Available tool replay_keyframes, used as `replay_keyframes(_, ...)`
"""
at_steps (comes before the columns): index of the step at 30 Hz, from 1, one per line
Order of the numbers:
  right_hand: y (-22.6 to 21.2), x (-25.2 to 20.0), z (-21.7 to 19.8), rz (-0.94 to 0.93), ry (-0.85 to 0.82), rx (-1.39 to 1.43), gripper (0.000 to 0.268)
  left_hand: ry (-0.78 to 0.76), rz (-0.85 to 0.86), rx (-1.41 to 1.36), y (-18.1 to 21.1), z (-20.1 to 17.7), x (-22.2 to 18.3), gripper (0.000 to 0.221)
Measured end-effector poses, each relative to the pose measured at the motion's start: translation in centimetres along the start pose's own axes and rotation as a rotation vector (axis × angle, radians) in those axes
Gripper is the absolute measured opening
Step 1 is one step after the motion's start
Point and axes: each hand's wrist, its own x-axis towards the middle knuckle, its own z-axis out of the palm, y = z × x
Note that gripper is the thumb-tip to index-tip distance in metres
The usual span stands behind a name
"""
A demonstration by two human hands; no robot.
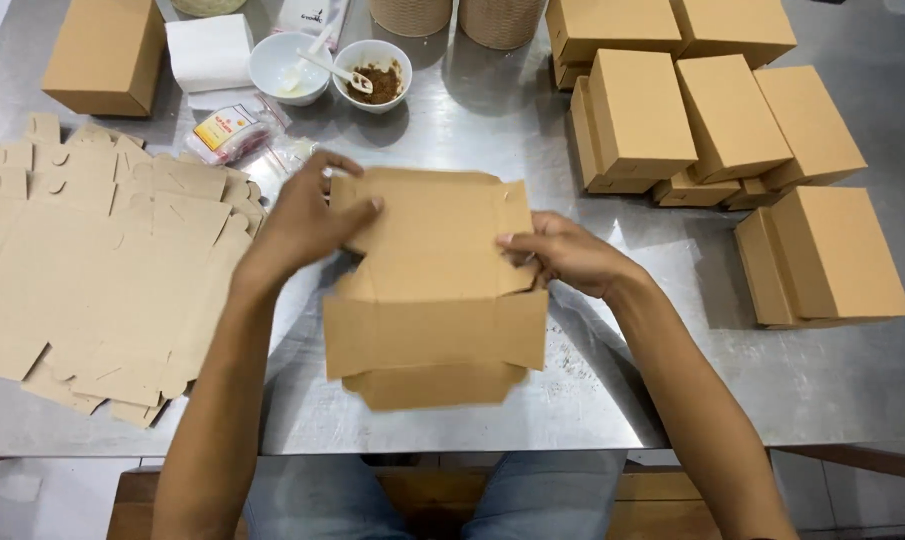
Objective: The person folds flat cardboard pieces into small rectangular boxes by hand on a metal table. They fold the side flaps, tuck tabs into slots, and stack the finished boxes to the right.
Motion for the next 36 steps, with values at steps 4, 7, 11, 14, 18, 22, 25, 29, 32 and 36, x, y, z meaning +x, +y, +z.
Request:
replay_keyframes(4,-3.4,-3.1,2.2,0.052,-0.105,-0.337,0.036,-0.003,-0.023,0.344,0.0,2.6,-0.4,0.058)
replay_keyframes(7,-5.1,-4.4,2.6,-0.049,-0.061,-0.494,0.022,0.016,0.149,0.643,0.0,4.8,-0.2,0.067)
replay_keyframes(11,-5.1,-4.0,1.9,-0.174,0.08,-0.61,0.026,-0.161,0.339,0.605,0.1,8.3,-0.6,0.059)
replay_keyframes(14,-4.0,-2.9,1.3,-0.334,0.148,-0.604,0.028,-0.253,0.382,0.58,-0.7,10.6,-1.2,0.054)
replay_keyframes(18,-3.3,-2.6,2.3,-0.623,0.26,-0.681,0.016,-0.228,0.384,0.564,-0.5,10.9,-1.5,0.048)
replay_keyframes(22,-1.8,-1.0,1.2,-0.79,0.279,-0.944,0.023,-0.206,0.444,0.425,-1.6,10.7,-1.0,0.059)
replay_keyframes(25,-1.0,-0.3,1.3,-0.753,0.243,-1.002,0.074,-0.247,0.432,0.365,-1.1,10.4,-1.3,0.067)
replay_keyframes(29,-0.9,0.2,0.8,-0.641,0.173,-0.965,0.106,-0.296,0.44,0.558,-0.4,10.3,-0.9,0.069)
replay_keyframes(32,-0.3,0.0,0.9,-0.607,0.146,-0.951,0.113,-0.317,0.426,0.58,-0.8,10.5,-1.3,0.073)
replay_keyframes(36,-0.7,0.2,1.0,-0.591,0.148,-0.934,0.116,-0.298,0.426,0.612,-1.6,10.8,-0.6,0.066)
